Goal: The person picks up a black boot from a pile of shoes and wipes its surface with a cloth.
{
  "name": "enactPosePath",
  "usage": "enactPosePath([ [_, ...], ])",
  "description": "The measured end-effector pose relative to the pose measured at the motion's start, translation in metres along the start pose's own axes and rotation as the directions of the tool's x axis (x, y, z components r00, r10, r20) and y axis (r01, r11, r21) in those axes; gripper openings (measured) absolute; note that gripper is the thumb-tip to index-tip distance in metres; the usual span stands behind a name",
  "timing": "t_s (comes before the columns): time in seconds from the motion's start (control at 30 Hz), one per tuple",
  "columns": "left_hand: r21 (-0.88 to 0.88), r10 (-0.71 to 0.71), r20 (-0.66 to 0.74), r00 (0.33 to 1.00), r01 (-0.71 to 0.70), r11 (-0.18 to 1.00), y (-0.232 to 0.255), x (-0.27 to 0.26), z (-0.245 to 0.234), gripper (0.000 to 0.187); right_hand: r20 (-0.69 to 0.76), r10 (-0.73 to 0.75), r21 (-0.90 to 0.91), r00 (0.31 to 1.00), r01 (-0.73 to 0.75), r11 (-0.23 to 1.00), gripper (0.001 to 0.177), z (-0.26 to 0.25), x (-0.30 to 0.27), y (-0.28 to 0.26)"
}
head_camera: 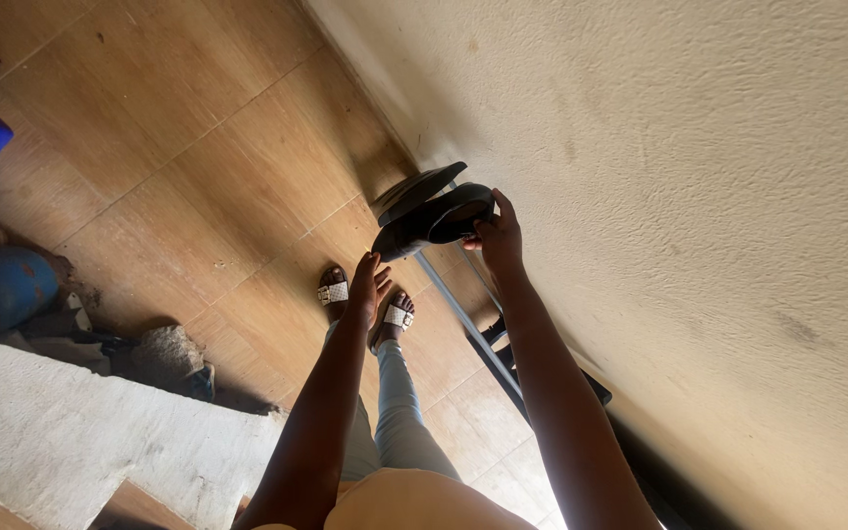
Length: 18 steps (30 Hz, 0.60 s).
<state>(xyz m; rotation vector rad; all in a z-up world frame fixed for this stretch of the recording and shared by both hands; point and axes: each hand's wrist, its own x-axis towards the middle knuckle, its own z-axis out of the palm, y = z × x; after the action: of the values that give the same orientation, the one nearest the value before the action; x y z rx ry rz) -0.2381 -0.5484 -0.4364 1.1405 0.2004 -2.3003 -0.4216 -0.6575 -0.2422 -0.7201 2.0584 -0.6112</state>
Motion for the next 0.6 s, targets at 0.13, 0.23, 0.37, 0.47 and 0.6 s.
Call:
enactPosePath([
  [0.13,-0.123,-0.004,-0.003,1.0,0.004,0.992,0.002,0.002,0.003,0.085,0.027,0.002,-0.015,1.0,-0.002,1.0,0.071,-0.004,0.008,-0.005],
  [0.23,-0.11,-0.002,-0.015,1.0,0.0,0.994,0.001,0.001,0.004,0.086,0.062,0.015,-0.029,0.998,-0.013,1.0,0.069,-0.004,0.015,-0.007],
  [0.37,-0.04,0.024,-0.033,0.999,-0.025,0.999,0.002,-0.001,0.006,0.088,0.063,0.044,-0.044,0.997,-0.042,0.998,0.07,-0.007,0.024,-0.008],
  [0.47,-0.007,0.054,-0.038,0.998,-0.054,0.999,0.003,-0.004,0.006,0.09,0.059,0.052,-0.066,0.997,-0.049,0.997,0.069,-0.014,0.026,-0.005],
  [0.6,0.05,0.054,-0.057,0.997,-0.051,0.997,0.006,-0.004,0.007,0.089,0.066,0.069,-0.169,0.995,-0.056,0.984,0.069,-0.021,0.027,-0.004],
])
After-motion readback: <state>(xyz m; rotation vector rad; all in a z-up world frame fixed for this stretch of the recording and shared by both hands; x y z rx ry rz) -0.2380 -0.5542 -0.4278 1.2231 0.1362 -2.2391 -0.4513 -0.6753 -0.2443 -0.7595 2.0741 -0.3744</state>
